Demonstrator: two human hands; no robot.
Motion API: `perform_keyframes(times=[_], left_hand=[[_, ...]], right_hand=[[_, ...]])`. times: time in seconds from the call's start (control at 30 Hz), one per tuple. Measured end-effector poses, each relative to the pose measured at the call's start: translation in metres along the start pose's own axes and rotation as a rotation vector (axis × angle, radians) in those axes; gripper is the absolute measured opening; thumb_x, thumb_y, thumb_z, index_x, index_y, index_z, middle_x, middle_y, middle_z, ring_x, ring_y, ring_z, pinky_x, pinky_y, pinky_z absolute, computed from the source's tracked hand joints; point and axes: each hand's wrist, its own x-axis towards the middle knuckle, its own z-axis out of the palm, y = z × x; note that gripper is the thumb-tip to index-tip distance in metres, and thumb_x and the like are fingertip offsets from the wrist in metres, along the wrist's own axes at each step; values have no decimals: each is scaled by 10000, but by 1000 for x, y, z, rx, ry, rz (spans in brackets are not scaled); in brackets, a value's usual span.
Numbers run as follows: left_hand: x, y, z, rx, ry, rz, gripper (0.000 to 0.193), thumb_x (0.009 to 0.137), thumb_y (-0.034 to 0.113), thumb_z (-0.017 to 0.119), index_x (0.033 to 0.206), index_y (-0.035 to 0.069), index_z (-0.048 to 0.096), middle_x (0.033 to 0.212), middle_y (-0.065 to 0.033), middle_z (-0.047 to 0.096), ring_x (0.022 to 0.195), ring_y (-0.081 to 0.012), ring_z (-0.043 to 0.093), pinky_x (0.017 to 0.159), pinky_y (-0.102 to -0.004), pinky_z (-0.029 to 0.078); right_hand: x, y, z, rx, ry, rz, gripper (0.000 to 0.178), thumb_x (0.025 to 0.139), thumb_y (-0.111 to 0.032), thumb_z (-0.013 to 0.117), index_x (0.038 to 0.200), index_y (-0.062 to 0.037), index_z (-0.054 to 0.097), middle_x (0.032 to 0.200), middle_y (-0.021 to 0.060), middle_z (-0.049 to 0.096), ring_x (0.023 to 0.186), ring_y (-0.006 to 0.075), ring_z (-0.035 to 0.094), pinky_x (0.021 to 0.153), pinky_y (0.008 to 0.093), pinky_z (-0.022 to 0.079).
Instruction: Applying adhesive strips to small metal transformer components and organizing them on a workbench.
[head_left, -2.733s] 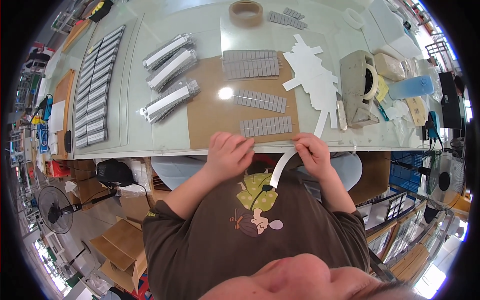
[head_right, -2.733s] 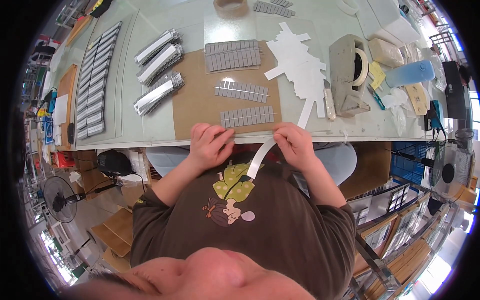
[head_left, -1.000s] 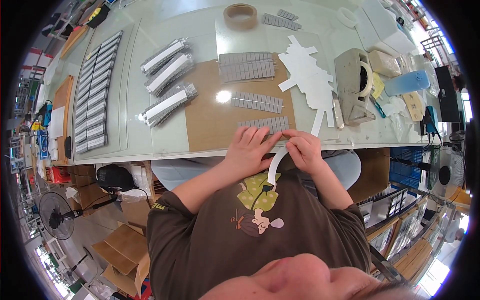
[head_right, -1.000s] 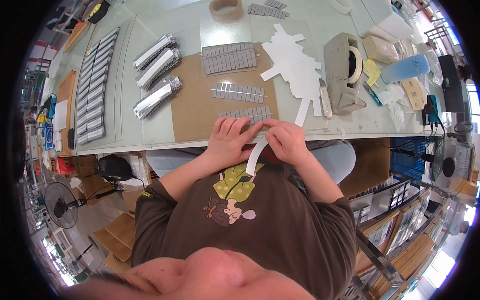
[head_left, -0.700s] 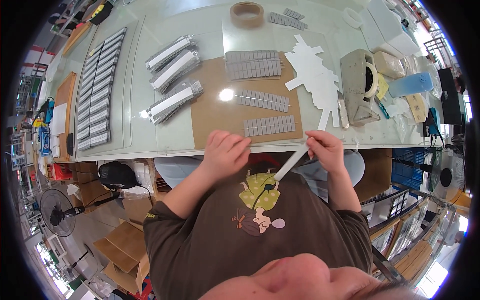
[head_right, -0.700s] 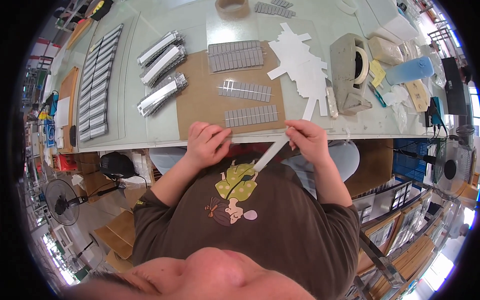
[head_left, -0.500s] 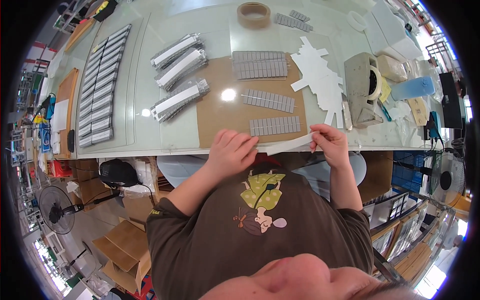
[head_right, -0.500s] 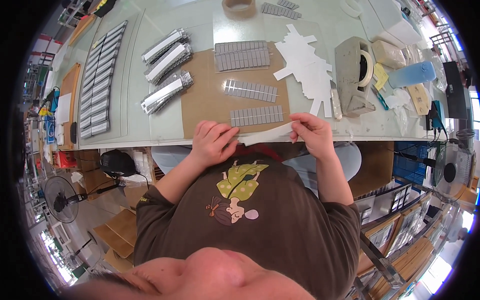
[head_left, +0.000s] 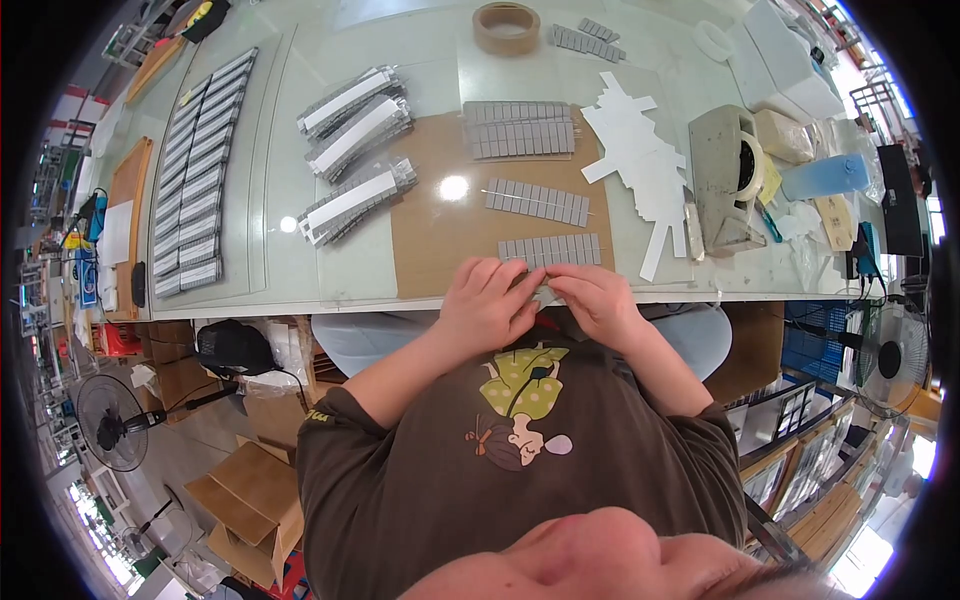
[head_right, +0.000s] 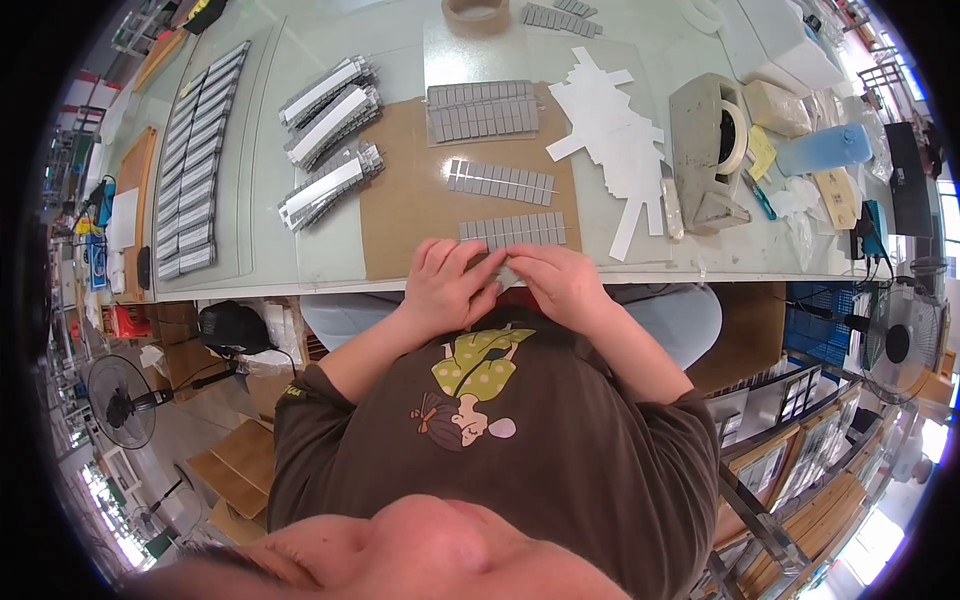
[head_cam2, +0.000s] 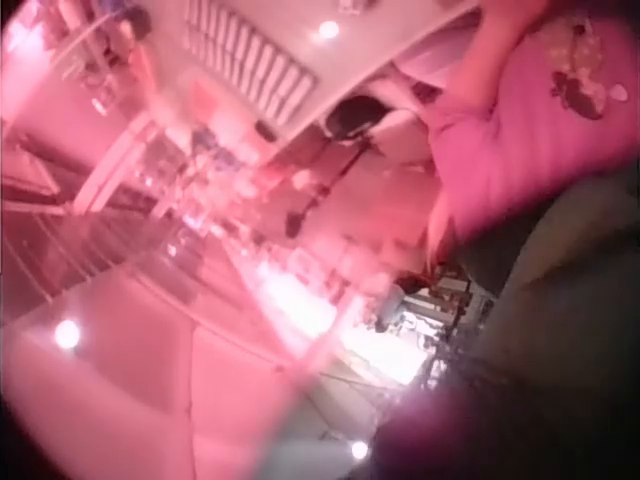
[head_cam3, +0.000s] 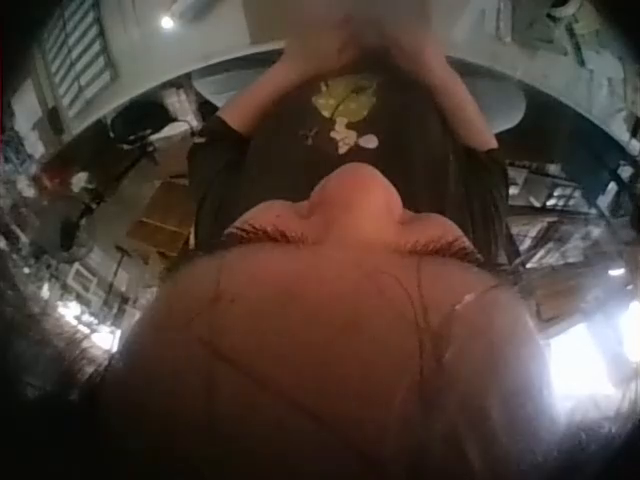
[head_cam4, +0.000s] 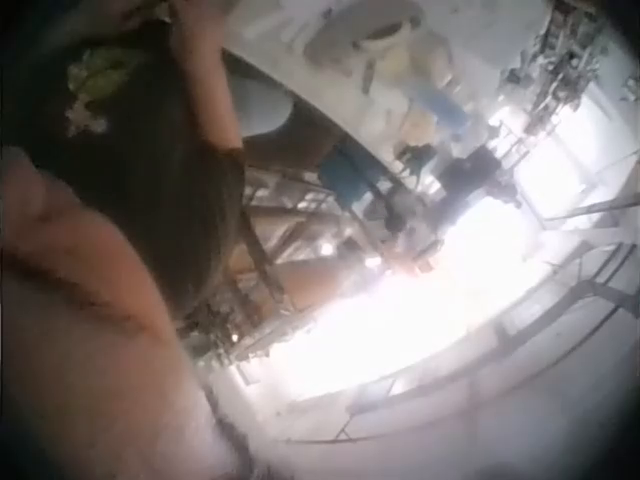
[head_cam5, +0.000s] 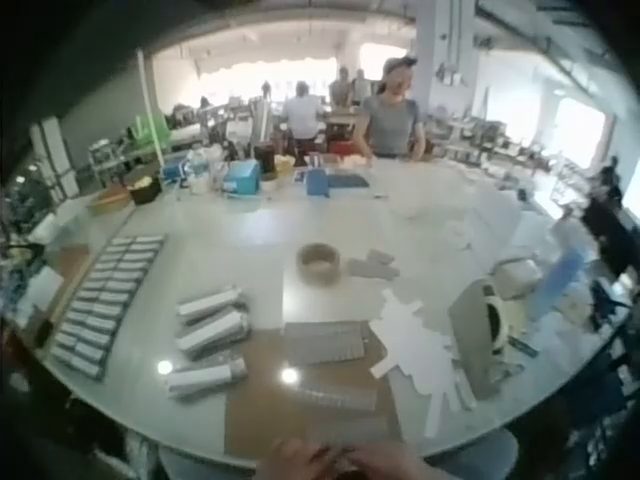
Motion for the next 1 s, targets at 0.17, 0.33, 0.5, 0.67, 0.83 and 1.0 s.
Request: perform_keyframes(times=[0.17,0.33,0.5,0.67,0.83,1.0], left_hand=[[1,0,1,0,-2,-1,396,872,343,738,1227,167,746,1185,-5,592,1122,-243,497,1014,-431,406],[0,0,1,20,-7,-1,432,864,370,747,1258,192,740,1196,-11,585,1131,-239,495,1027,-428,400],[1,1,0,31,-40,10,493,855,424,755,1306,231,721,1217,-22,563,1142,-239,487,1041,-435,390],[3,2,-2,32,-61,0,514,852,446,754,1321,239,714,1216,-28,547,1149,-244,479,1050,-441,382],[5,3,-4,21,-52,-1,526,854,413,759,1336,210,692,1219,-31,561,1109,-242,516,1020,-442,417],[5,3,-4,28,-47,1,528,857,416,755,1341,215,690,1220,-30,564,1110,-241,516,1024,-444,415]], right_hand=[[2,1,1,7,16,-13,186,876,9,757,1054,-17,710,1117,147,756,909,333,740,768,394,602],[0,0,1,3,66,0,159,868,-4,743,1025,-14,716,1081,141,756,882,332,735,747,408,605],[-3,1,0,-24,74,19,150,874,-3,739,1022,-16,719,1076,139,756,887,336,737,751,412,606],[-2,2,2,-29,83,15,146,874,-5,739,1018,-16,719,1071,141,755,892,336,738,753,411,607],[0,0,0,-20,74,20,142,868,11,735,1008,-7,716,1061,142,755,893,338,740,758,406,608],[-1,2,1,3,72,19,155,870,34,730,1020,1,708,1075,154,751,880,341,734,744,390,602]])
